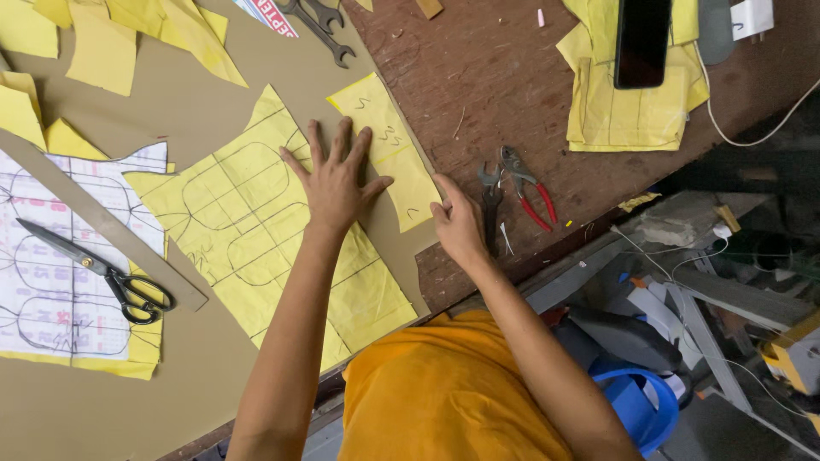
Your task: The person arranges yellow paper patterns on a large cardboard sheet, aligns them, and uses a metal ruler to straighten edges. They then use a small white piece to rub or mark along the drawn lines on the cardboard, preparing the surface for cutting.
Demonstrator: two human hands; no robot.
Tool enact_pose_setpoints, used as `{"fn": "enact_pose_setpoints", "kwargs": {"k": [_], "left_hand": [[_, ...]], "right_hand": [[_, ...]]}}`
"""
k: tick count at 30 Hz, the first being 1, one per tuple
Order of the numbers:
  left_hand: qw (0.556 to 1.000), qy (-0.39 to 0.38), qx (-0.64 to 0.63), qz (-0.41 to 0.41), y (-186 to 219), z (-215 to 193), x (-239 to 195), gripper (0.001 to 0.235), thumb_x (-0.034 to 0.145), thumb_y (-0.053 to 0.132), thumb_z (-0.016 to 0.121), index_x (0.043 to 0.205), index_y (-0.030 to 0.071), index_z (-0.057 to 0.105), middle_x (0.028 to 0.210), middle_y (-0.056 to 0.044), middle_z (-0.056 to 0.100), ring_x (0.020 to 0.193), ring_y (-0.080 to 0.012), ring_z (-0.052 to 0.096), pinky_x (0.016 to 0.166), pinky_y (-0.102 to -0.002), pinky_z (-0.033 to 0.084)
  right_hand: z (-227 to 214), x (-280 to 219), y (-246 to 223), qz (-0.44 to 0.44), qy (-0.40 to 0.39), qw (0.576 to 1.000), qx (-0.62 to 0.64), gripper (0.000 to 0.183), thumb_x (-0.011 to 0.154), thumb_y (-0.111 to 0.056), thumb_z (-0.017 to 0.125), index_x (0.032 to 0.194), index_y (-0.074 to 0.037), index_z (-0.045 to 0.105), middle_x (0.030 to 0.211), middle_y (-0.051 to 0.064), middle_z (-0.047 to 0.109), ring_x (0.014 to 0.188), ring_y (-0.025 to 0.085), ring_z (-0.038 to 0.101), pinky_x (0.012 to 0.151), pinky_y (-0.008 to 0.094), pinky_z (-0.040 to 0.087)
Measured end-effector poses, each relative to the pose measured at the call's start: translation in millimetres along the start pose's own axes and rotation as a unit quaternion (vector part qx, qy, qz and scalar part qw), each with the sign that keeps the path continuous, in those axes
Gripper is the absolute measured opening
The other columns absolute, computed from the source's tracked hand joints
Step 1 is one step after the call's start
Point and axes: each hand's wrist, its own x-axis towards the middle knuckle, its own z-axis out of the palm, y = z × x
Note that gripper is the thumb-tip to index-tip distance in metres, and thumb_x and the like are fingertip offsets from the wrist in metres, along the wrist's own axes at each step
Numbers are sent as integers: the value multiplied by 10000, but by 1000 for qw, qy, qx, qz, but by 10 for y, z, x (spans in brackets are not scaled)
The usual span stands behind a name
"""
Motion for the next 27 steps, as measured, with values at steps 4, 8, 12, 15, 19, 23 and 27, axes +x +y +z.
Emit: {"fn": "enact_pose_setpoints", "kwargs": {"k": [4, 8, 12, 15, 19, 23, 27], "left_hand": [[1000, -5, 8, -14, -7, 94, -69, 907, 778, 709, 751, 1535, 273, 508, 1631, -27, 383, 1548, -434, 94, 1052, -877, -61], [999, -15, 4, -29, 16, 138, -134, 945, 762, 721, 748, 1541, 251, 491, 1650, -33, 361, 1548, -440, 64, 1044, -868, -81], [999, -16, -3, -29, 56, 95, -100, 1015, 751, 749, 747, 1563, 212, 458, 1661, -16, 343, 1555, -426, 45, 1055, -864, -87], [999, -36, -6, -40, 69, 93, -67, 1052, 723, 762, 752, 1561, 208, 439, 1647, -13, 328, 1538, -425, 50, 1052, -868, -87], [1000, -25, 0, -17, 91, 138, -230, 1057, 756, 743, 765, 1598, 199, 428, 1670, -14, 338, 1555, -444, 57, 1070, -864, -76], [1000, -23, -1, -20, 102, 134, -158, 1080, 726, 736, 779, 1592, 199, 422, 1664, -20, 337, 1550, -450, 64, 1073, -860, -71], [999, -39, 12, -22, 137, 135, -213, 1108, 696, 733, 788, 1589, 195, 411, 1664, -29, 323, 1550, -456, 63, 1073, -854, -69]], "right_hand": [[-46, -6, 42, -90, 0, 996, -23, 474, 871, 6, 703, 1337, -43, 630, 1052, 167, 704, 747, 264, 636, 707, 359, 537], [-82, -17, 98, -112, -5, 992, -52, 447, 891, -4, 704, 1331, -30, 631, 1082, 178, 691, 780, 265, 645, 723, 373, 529], [-131, 16, 43, -94, -27, 993, -62, 441, 889, -8, 706, 1324, -16, 634, 994, 174, 678, 731, 269, 615, 704, 386, 516], [-164, 45, 32, -96, -27, 994, -37, 449, 874, -7, 712, 1318, -17, 640, 904, 160, 663, 713, 258, 622, 693, 378, 524], [-217, -68, 113, -106, -44, 992, -49, 454, 869, -10, 732, 1316, -17, 651, 788, 146, 636, 670, 250, 611, 673, 377, 517], [-248, 6, 115, -97, -50, 993, -48, 464, 863, -11, 743, 1317, -19, 652, 751, 135, 630, 620, 234, 608, 625, 371, 514], [-270, -41, 62, -38, -78, 996, -18, 451, 877, 1, 706, 1323, -34, 649, 700, 112, 639, 549, 184, 666, 548, 343, 534]]}}
